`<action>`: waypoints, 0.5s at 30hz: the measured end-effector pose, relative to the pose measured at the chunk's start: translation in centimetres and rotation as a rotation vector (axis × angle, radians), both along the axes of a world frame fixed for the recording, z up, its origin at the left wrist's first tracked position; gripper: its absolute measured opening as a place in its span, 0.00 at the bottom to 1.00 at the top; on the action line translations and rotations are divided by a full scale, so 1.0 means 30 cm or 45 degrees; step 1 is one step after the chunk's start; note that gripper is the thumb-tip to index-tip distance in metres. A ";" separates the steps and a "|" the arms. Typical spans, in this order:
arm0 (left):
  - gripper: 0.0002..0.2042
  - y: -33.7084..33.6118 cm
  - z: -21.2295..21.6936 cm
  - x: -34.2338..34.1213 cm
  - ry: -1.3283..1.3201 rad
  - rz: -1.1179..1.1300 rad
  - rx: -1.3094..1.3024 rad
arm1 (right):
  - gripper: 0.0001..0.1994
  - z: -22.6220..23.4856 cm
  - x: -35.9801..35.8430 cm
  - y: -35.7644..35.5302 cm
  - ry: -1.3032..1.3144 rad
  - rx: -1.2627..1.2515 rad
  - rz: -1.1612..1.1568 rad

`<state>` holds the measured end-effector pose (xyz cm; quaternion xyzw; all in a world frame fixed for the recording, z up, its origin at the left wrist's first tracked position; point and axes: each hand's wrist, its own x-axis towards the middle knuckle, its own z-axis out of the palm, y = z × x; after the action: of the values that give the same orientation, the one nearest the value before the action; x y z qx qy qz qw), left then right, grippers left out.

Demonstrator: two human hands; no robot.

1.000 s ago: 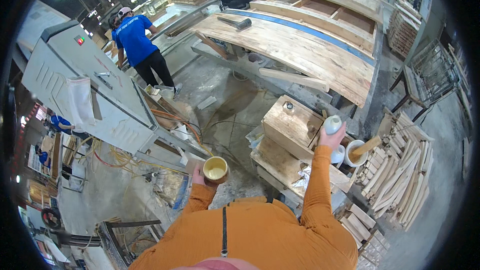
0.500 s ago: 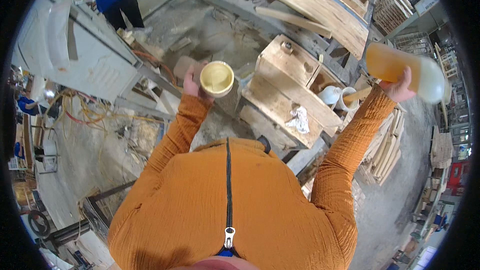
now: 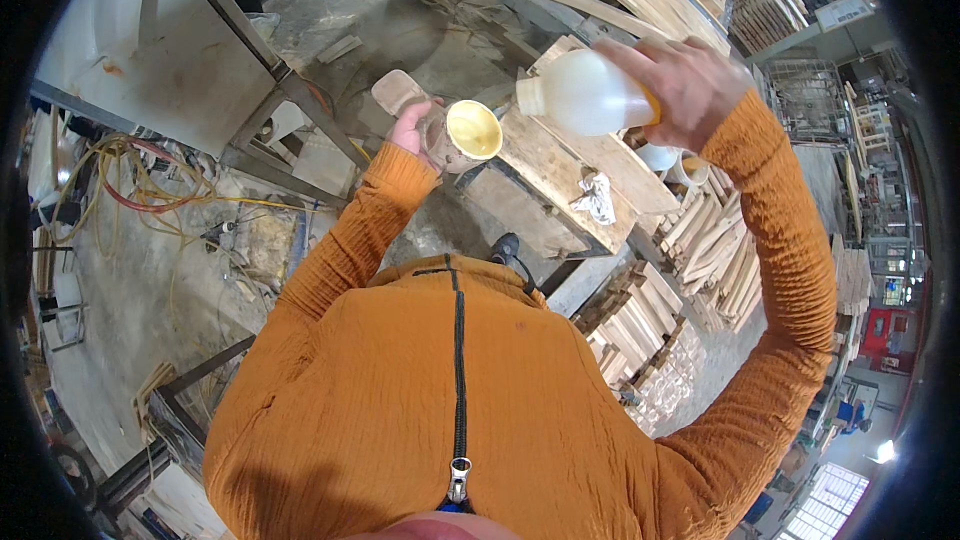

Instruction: The person picks up a small cup containing a yellow substance and stirs it with a wooden stick. They then add liquid from two different bottles into the cup and continue stirring. Finally, they use a handheld drill to mix the contents of the cup thoroughly.

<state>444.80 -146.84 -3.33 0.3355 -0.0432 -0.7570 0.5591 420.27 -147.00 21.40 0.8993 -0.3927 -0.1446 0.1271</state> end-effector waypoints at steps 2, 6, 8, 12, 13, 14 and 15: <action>0.10 0.010 -0.021 0.018 0.071 -0.063 0.025 | 0.45 0.042 0.095 0.018 0.157 0.066 -0.025; 0.13 0.040 0.007 -0.012 0.169 -0.078 0.084 | 0.45 0.065 0.129 0.033 0.306 0.108 -0.010; 0.18 0.053 0.021 -0.020 0.191 -0.056 0.114 | 0.45 0.092 0.183 0.049 0.454 0.145 -0.141; 0.19 0.060 0.029 -0.015 0.249 -0.136 0.096 | 0.46 0.158 0.265 0.069 0.586 0.180 -0.301; 0.19 0.064 0.033 -0.012 0.231 -0.172 0.090 | 0.46 0.168 0.279 0.074 0.608 0.200 -0.337; 0.19 0.069 0.037 -0.010 0.213 -0.207 0.083 | 0.45 0.179 0.292 0.078 0.631 0.219 -0.372; 0.17 0.073 0.041 -0.009 0.248 -0.236 0.080 | 0.45 0.189 0.304 0.081 0.653 0.238 -0.406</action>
<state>444.54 -144.64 -2.11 0.2725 0.0043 -0.8353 0.4776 429.41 -144.56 27.08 0.7684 -0.4689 -0.4203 0.1146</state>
